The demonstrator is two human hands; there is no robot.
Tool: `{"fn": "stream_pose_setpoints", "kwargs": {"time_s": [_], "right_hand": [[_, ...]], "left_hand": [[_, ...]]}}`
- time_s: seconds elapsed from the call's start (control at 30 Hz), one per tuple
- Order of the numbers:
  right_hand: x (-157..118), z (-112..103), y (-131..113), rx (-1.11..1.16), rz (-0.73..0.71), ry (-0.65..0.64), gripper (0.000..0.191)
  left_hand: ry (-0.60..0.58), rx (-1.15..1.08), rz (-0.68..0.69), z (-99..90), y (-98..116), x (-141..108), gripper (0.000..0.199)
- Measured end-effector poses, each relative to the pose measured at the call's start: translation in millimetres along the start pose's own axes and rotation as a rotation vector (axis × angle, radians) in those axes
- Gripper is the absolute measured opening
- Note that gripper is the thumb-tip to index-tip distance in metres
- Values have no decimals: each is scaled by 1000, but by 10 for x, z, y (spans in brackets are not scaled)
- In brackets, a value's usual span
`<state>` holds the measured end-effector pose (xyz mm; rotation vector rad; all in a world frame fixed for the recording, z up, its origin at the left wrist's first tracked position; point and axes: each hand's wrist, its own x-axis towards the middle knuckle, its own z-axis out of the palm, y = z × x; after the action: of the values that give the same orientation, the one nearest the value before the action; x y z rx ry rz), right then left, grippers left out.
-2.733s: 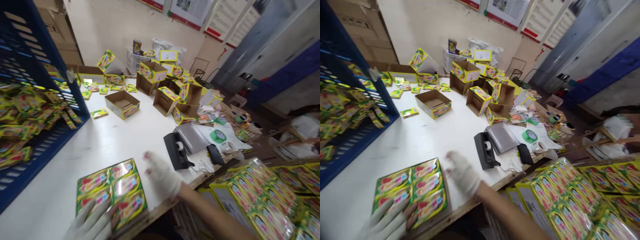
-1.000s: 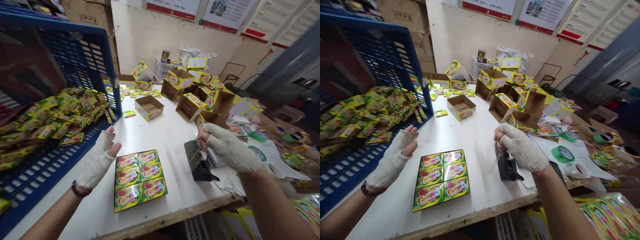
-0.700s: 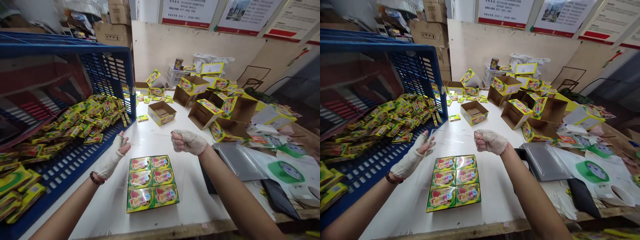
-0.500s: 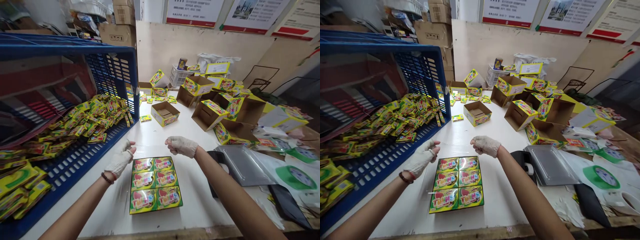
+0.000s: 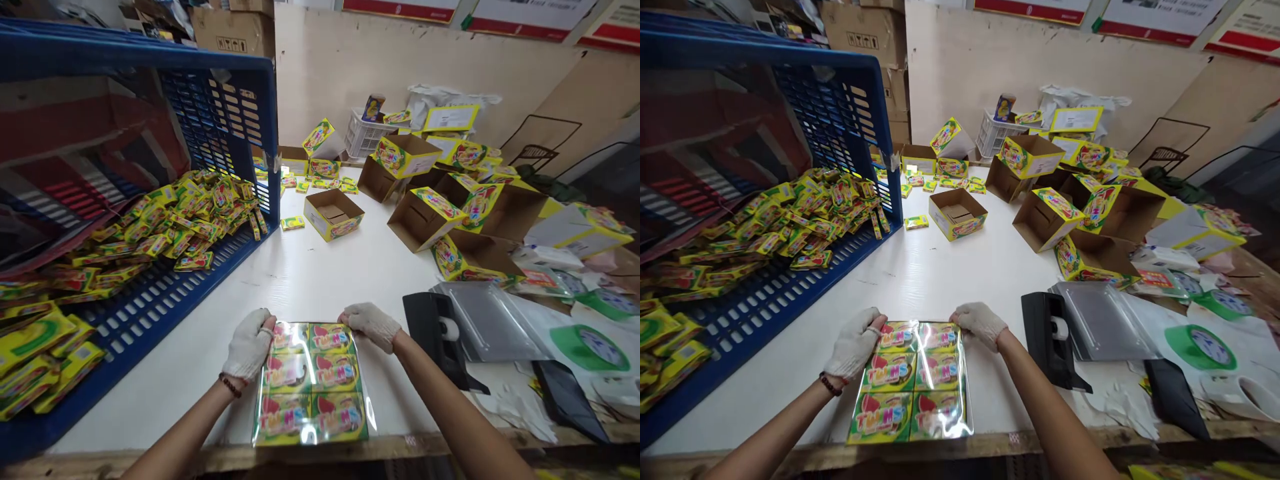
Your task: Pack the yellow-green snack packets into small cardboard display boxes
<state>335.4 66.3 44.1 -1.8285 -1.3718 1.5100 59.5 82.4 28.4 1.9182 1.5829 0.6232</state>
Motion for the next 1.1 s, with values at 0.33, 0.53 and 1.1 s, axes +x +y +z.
{"fn": "stream_pose_setpoints", "kwargs": {"time_s": [0.33,0.53,1.1], "right_hand": [[-200,137,124,-109,-117,112,22],[-621,352,385,112,-119,173,55],[-1676,444,1069,437,161,355,36]], "left_hand": [[-377,376,823,281,679,-125,15],[-301,467,828,462,852,-266,31],[-315,596,899,514,857,-392,61]]}}
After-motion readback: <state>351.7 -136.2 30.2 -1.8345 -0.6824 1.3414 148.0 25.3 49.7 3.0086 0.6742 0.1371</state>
